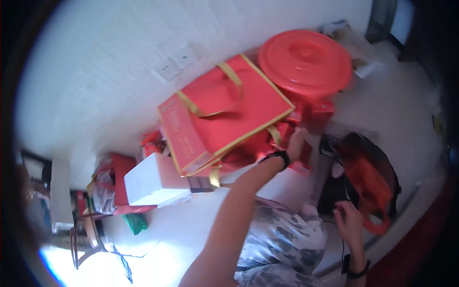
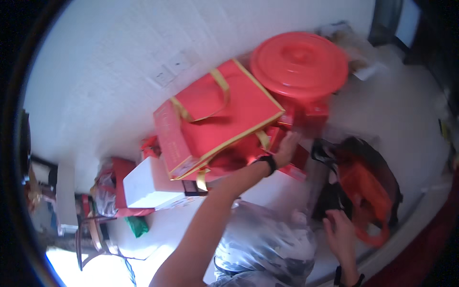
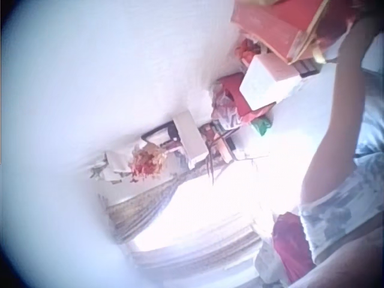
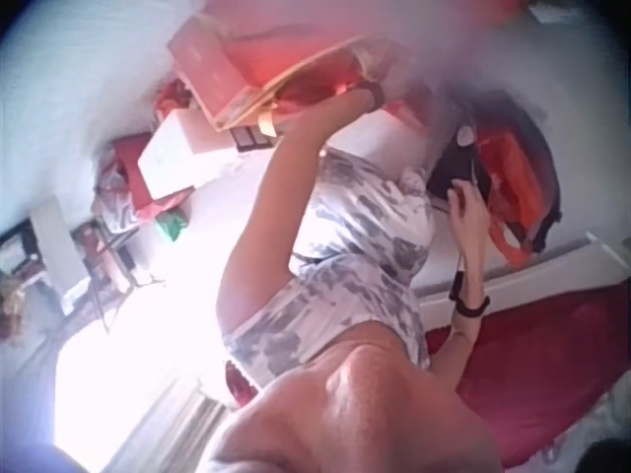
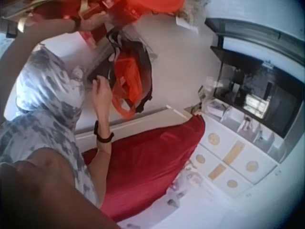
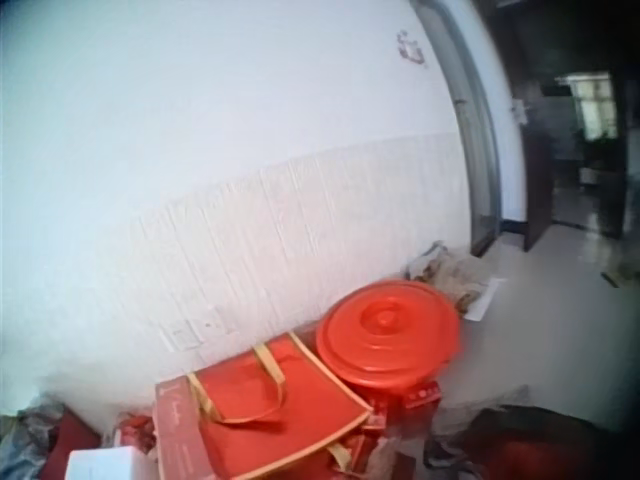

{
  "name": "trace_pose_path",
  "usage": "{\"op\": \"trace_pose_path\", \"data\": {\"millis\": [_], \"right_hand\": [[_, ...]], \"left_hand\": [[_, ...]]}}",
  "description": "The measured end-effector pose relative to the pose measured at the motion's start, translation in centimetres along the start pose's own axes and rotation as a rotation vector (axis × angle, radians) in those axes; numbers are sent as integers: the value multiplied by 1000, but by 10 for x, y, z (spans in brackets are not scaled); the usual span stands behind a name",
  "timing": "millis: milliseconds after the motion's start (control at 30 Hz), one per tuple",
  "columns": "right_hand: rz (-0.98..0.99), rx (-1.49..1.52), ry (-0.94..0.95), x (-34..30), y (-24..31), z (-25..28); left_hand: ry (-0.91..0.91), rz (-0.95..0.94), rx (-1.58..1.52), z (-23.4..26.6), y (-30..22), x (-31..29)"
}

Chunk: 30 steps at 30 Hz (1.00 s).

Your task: The camera wearer is organizing and sorting various gift bags, boxes, and plastic containers on the floor.

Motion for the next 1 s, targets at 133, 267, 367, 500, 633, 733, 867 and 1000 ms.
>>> {"op": "trace_pose_path", "data": {"millis": [133, 267, 367, 500, 633, 733, 867, 1000], "right_hand": [[93, 17, 31, 15, 17, 1], [152, 1, -56, 26, 30, 27], [197, 36, -133, 35, 39, 47], [411, -83, -331, 43, 84, 77], [485, -165, -426, 52, 102, 95], [473, -177, -451, 55, 99, 119], [460, -176, -615, 38, 67, 173], [264, 38, -748, 25, -7, 215]], "left_hand": [[-121, 51, -77, 28, 31, -24], [-203, -51, -93, 131, 52, -50], [-202, -115, -79, 211, 60, -65], [-89, -183, -165, 310, 82, -92], [-132, -251, -359, 382, 93, -104], [-122, -295, -386, 425, 90, -99], [-324, -373, -381, 464, 67, -77], [-785, -678, -873, 519, 53, -100]]}}
Point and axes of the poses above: each hand's wrist, its own x-axis towards the middle knuckle, its own z-axis out of the back of the hand, y = z × x, the point moved 10 cm from there along x, towards the middle knuckle, and after that the axes turned 9 degrees about -x, right-handed, at the moved point
